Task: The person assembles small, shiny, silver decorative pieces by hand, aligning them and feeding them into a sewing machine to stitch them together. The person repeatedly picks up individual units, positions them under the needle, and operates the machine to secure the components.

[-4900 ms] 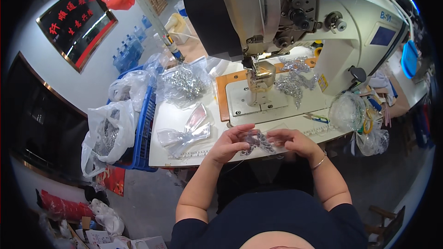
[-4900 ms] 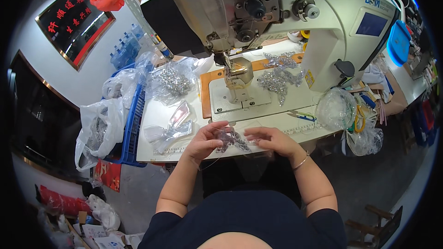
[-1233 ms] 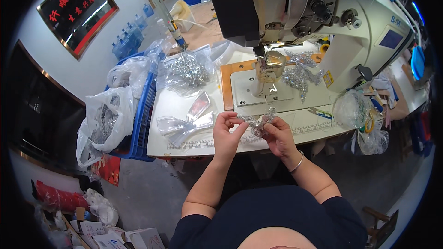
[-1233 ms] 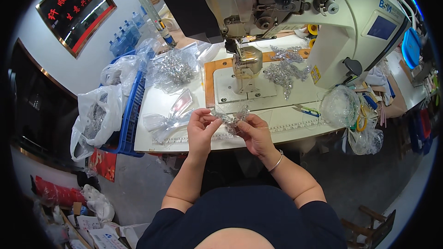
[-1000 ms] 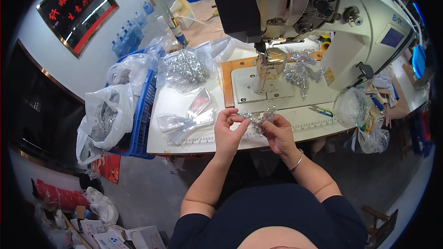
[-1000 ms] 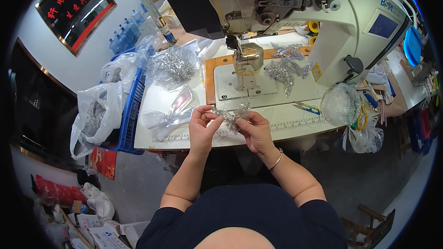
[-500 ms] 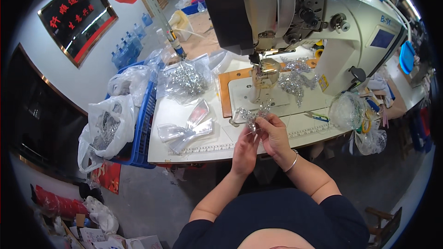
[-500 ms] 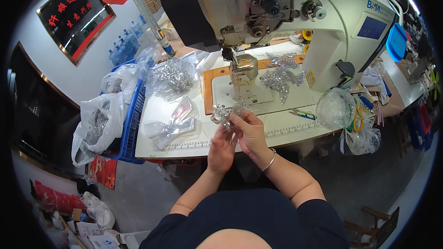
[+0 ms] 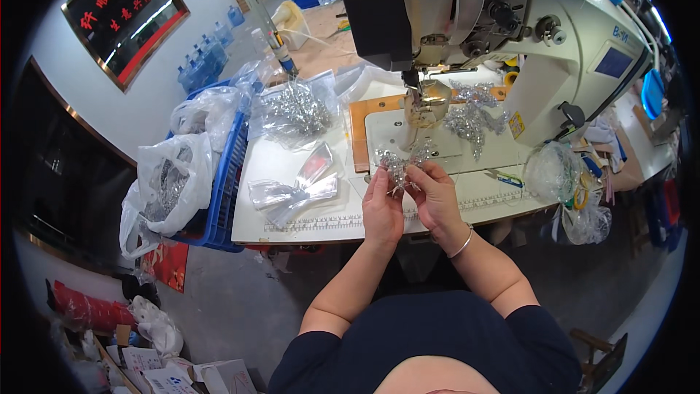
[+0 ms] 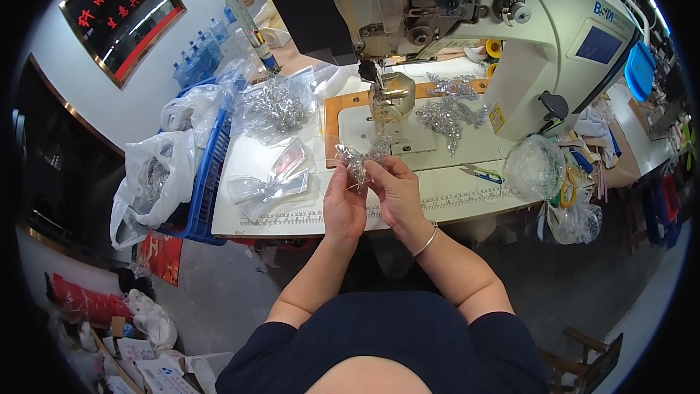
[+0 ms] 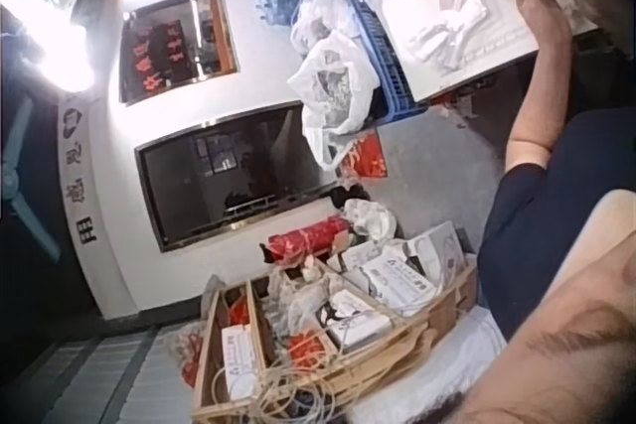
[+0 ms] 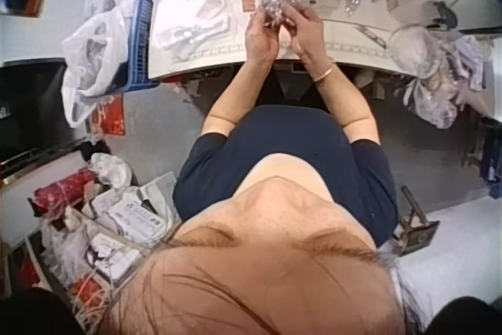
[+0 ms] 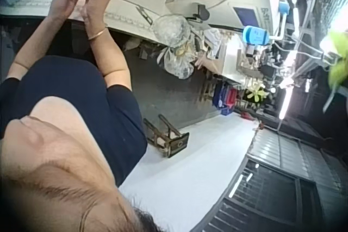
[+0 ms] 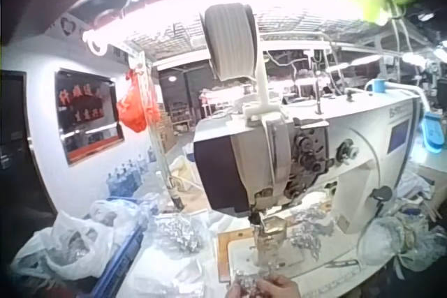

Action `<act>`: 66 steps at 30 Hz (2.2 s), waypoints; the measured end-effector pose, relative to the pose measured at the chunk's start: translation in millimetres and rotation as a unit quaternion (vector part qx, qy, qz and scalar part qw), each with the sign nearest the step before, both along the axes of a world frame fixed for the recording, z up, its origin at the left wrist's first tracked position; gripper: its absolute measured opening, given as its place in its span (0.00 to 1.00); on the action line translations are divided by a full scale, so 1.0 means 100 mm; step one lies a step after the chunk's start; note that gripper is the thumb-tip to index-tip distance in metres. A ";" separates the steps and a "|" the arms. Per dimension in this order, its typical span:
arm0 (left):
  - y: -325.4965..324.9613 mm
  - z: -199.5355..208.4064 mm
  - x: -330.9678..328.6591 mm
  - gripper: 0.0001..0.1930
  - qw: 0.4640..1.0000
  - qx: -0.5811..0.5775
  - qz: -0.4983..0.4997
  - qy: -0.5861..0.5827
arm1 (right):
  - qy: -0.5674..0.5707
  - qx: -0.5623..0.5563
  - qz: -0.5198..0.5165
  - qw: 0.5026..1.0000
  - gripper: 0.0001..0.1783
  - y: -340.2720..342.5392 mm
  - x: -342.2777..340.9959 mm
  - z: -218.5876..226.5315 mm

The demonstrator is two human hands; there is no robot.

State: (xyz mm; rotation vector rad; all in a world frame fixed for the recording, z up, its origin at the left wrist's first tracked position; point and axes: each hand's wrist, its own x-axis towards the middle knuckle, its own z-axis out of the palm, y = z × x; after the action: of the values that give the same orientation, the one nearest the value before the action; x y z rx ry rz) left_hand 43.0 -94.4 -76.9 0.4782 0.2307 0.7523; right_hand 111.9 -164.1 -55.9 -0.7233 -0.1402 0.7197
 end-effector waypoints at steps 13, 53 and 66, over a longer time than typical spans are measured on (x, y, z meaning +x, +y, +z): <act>0.13 0.10 -0.23 0.30 0.981 0.129 -0.081 0.120 | 0.004 0.022 0.000 1.000 0.09 -0.01 0.05 0.00; -0.02 0.10 0.03 0.18 0.995 0.071 0.038 -0.055 | -0.046 0.104 0.001 0.993 0.09 0.00 -0.06 -0.06; -0.03 0.03 -0.07 0.22 0.993 0.063 0.007 -0.096 | -0.075 0.125 -0.005 0.989 0.12 -0.02 -0.11 -0.16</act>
State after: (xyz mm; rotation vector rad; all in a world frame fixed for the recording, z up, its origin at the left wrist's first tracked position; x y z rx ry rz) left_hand 36.1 -97.8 -74.1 0.5204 0.0070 0.8250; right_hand 101.2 -165.6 -72.4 -0.5363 -0.3573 0.6237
